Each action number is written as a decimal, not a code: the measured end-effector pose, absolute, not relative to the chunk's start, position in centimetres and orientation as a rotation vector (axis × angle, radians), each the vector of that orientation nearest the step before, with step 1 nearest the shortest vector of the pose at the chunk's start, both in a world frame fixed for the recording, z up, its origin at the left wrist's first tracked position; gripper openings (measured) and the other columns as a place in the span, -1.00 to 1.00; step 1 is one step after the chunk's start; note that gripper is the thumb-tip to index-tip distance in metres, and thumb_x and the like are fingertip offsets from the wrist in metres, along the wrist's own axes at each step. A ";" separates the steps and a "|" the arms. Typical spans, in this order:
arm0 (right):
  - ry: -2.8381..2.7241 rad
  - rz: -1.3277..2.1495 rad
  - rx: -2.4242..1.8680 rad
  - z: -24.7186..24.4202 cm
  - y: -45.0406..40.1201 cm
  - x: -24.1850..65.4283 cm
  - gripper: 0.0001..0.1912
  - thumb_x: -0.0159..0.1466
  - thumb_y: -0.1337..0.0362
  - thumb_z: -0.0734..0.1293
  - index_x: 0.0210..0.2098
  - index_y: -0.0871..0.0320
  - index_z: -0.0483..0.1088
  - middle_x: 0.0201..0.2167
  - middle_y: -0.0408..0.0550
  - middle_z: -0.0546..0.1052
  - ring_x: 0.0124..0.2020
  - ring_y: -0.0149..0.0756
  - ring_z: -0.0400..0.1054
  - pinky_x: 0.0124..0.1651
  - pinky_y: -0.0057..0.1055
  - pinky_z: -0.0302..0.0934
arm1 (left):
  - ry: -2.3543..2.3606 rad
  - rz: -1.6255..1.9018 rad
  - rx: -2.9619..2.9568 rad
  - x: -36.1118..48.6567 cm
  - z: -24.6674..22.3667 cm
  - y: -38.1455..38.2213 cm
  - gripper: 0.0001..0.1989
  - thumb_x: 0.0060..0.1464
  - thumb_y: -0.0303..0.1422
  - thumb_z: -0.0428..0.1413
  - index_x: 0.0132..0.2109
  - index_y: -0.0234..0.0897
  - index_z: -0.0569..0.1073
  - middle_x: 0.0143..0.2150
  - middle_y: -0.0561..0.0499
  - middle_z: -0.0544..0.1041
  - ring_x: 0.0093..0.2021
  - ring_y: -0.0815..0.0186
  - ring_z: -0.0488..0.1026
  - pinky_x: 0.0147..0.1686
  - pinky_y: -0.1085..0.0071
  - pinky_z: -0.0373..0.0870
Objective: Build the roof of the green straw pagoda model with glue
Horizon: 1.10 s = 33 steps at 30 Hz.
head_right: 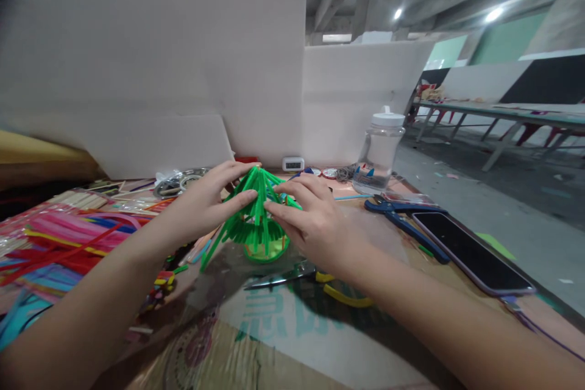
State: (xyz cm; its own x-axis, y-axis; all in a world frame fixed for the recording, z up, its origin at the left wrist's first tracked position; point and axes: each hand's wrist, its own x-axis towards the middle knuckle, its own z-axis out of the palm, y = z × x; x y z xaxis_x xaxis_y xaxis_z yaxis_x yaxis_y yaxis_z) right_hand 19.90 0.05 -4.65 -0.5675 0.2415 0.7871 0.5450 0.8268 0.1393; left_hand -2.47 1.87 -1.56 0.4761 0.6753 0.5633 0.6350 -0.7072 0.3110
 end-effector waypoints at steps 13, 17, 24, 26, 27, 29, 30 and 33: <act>-1.925 -0.097 -0.692 -3.3 0.3 21.2 -0.82 0.29 0.33 0.33 -0.42 0.11 0.25 -0.34 -0.07 0.46 -0.21 -0.28 0.38 -0.11 -0.31 0.24 | 1.148 1.020 2.603 -2.9 -1.4 1.7 -0.56 0.27 -0.27 0.04 0.25 -0.25 0.32 0.18 -0.09 0.42 0.20 0.21 0.33 0.22 0.24 0.21; -1.789 0.053 -0.958 -1.8 0.6 23.1 -0.66 0.38 0.22 0.22 -0.54 0.09 0.21 -0.57 -0.19 0.34 -0.51 -0.38 0.24 -0.42 -0.40 0.11 | 1.140 0.997 2.598 -2.8 -1.3 1.6 -0.56 0.27 -0.24 0.04 0.25 -0.21 0.32 0.20 -0.08 0.41 0.21 0.19 0.32 0.22 0.21 0.22; -1.685 0.254 -1.016 -0.7 2.8 26.0 -0.64 0.36 0.07 0.26 -0.51 0.09 0.29 -0.59 -0.18 0.42 -0.50 -0.34 0.35 -0.38 -0.36 0.23 | 1.145 0.974 2.599 -3.0 -1.2 1.4 -0.56 0.28 -0.22 0.02 0.25 -0.19 0.30 0.21 -0.10 0.40 0.23 0.17 0.31 0.23 0.15 0.22; -1.660 0.281 -1.019 -0.8 2.8 25.7 -0.77 0.30 0.17 0.36 -0.45 0.09 0.33 -0.55 -0.16 0.50 -0.48 -0.32 0.42 -0.35 -0.33 0.30 | 1.132 0.980 2.609 -2.9 -1.1 1.3 -0.57 0.27 -0.22 0.02 0.25 -0.18 0.31 0.21 -0.10 0.41 0.22 0.16 0.32 0.22 0.14 0.24; -1.666 0.299 -1.007 -0.9 2.6 25.4 -0.80 0.28 0.21 0.38 -0.44 0.09 0.34 -0.54 -0.15 0.53 -0.47 -0.30 0.45 -0.33 -0.31 0.34 | 1.125 0.990 2.611 -2.8 -1.1 1.2 -0.58 0.27 -0.23 0.03 0.23 -0.18 0.32 0.20 -0.10 0.42 0.21 0.16 0.33 0.21 0.15 0.25; -1.703 0.321 -0.922 -1.3 1.9 24.6 -0.87 0.28 0.26 0.38 -0.38 0.10 0.37 -0.50 -0.13 0.58 -0.41 -0.27 0.51 -0.28 -0.28 0.40 | 1.110 1.013 2.608 -2.6 -1.0 0.9 -0.61 0.27 -0.24 0.03 0.19 -0.19 0.36 0.18 -0.09 0.44 0.19 0.16 0.36 0.19 0.16 0.28; -1.737 0.311 -0.867 -1.5 1.4 24.1 -0.94 0.29 0.28 0.36 -0.32 0.10 0.39 -0.45 -0.11 0.60 -0.37 -0.25 0.54 -0.24 -0.26 0.42 | 1.100 1.023 2.606 -2.5 -0.9 0.7 -0.63 0.27 -0.24 0.04 0.17 -0.19 0.37 0.17 -0.09 0.45 0.18 0.17 0.37 0.17 0.18 0.30; -1.911 0.111 -0.726 -2.0 -0.1 22.9 -0.81 0.36 0.38 0.25 -0.08 0.08 0.44 -0.22 -0.06 0.64 -0.17 -0.26 0.54 -0.08 -0.25 0.42 | 1.045 1.031 2.621 -2.0 -0.7 0.0 -0.68 0.27 -0.26 0.05 0.13 -0.18 0.40 0.13 -0.05 0.47 0.13 0.20 0.41 0.14 0.22 0.34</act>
